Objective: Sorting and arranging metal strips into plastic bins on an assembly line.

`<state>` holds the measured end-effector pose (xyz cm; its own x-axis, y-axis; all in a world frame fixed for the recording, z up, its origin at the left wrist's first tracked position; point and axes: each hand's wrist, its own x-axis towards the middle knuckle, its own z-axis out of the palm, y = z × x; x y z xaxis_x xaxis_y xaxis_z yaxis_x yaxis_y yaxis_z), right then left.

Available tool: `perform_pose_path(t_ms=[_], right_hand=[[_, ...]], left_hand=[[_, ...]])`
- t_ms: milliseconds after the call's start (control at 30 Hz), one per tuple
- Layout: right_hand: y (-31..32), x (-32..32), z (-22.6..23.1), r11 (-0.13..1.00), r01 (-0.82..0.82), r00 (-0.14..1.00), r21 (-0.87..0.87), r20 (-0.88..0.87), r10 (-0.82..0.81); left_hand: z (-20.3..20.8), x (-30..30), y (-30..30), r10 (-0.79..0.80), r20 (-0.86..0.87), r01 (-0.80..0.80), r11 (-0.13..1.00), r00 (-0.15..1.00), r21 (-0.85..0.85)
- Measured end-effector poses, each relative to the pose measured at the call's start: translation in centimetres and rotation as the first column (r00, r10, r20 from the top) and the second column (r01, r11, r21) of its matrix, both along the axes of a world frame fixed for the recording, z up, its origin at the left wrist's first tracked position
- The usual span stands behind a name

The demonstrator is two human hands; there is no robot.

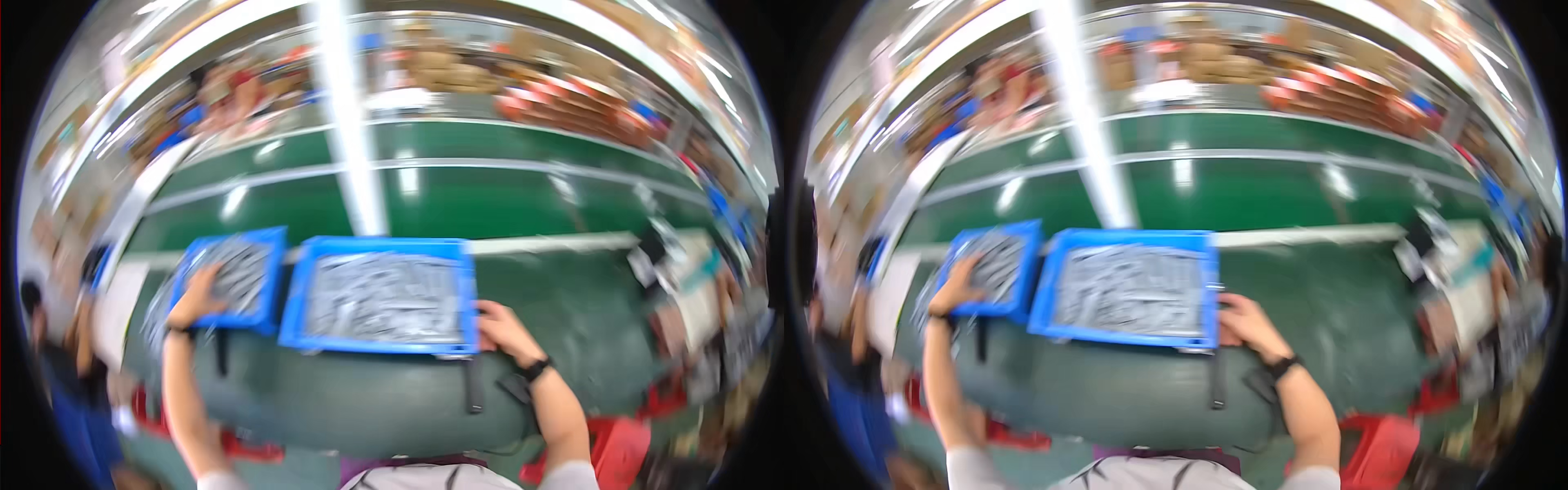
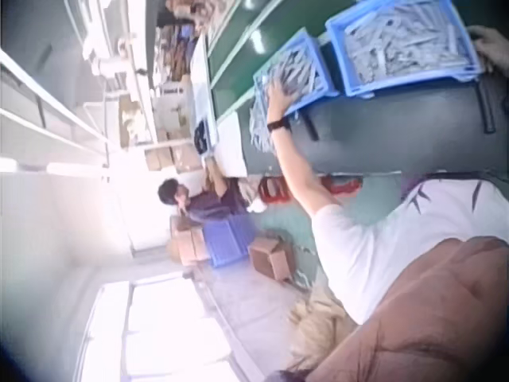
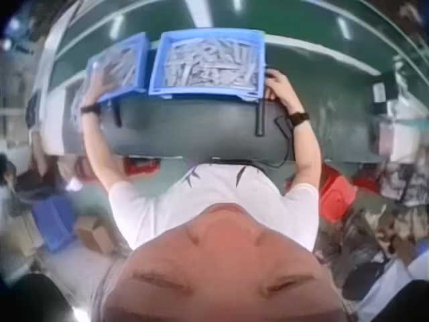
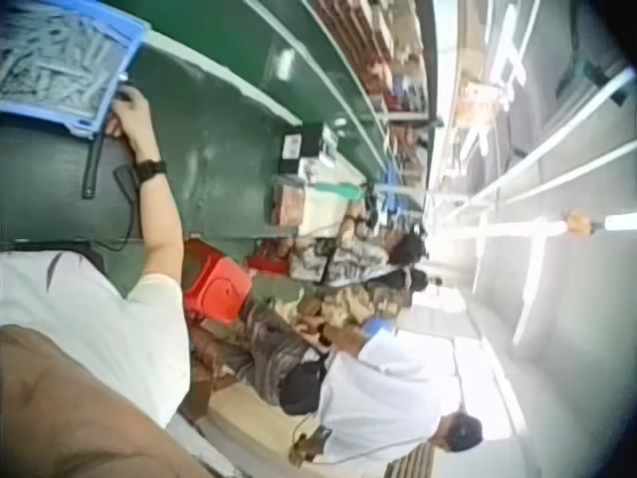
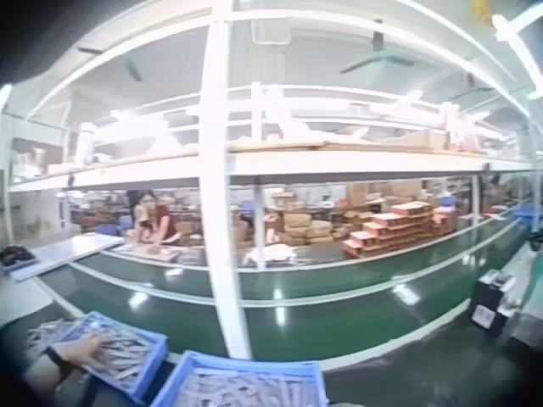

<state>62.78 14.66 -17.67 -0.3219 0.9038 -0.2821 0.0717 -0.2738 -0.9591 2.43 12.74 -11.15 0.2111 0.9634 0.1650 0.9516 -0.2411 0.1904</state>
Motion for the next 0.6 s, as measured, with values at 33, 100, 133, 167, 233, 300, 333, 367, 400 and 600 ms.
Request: perform_pose_path(t_ms=[33, 100, 133, 167, 233, 300, 333, 367, 400, 600], right_hand=[[0.1, 1.1, -0.6, 0.999, 0.037, 0.996, 0.039, 0.077, -0.040], [0.3, 1.4, -1.5, 0.995, -0.003, 0.997, 0.100, 0.082, -0.005], [0.5, 1.0, -1.5, 0.998, 0.020, 0.993, 0.058, 0.118, -0.027], [0.4, 0.9, -1.5, 0.998, 0.022, 0.992, 0.058, 0.120, -0.028], [0.1, 0.2, -1.2, 0.998, 0.013, 0.996, 0.056, 0.085, -0.018], [0.2, 0.1, -1.4, 0.999, 0.000, 0.997, 0.052, 0.076, -0.004], [0.2, 0.0, -1.5, 0.999, 0.009, 0.997, 0.045, 0.075, -0.013], [0.2, 0.1, -1.4, 0.999, 0.029, 0.996, 0.040, 0.080, -0.032], [0.3, 0.1, -1.2, 0.999, 0.030, 0.996, 0.044, 0.081, -0.033], [0.4, 0.1, -0.8, 0.997, 0.062, 0.993, 0.037, 0.094, -0.066]], left_hand=[[1.0, 2.0, 0.8, 0.020, 0.068, -0.018, 0.999, 0.997, -0.030], [2.2, 1.7, -0.5, 0.054, 0.087, -0.056, 0.998, 0.995, 0.018], [2.8, 1.8, -1.4, 0.081, 0.143, -0.088, 0.995, 0.986, 0.041], [2.8, 1.0, -2.1, 0.104, 0.187, -0.125, 0.987, 0.977, 0.103], [2.1, -1.6, -3.5, 0.142, 0.226, -0.182, 0.969, 0.964, 0.169], [1.8, -3.1, -4.2, 0.391, 0.158, -0.420, 0.868, 0.907, 0.264], [1.7, -3.7, -4.4, 0.403, 0.154, -0.430, 0.862, 0.902, 0.268], [1.6, -3.6, -4.1, 0.388, 0.212, -0.435, 0.861, 0.897, 0.265], [1.6, -3.3, -3.7, 0.370, 0.270, -0.437, 0.860, 0.889, 0.261], [1.5, -1.2, 0.6, 0.222, 0.256, -0.290, 0.919, 0.941, 0.268]])
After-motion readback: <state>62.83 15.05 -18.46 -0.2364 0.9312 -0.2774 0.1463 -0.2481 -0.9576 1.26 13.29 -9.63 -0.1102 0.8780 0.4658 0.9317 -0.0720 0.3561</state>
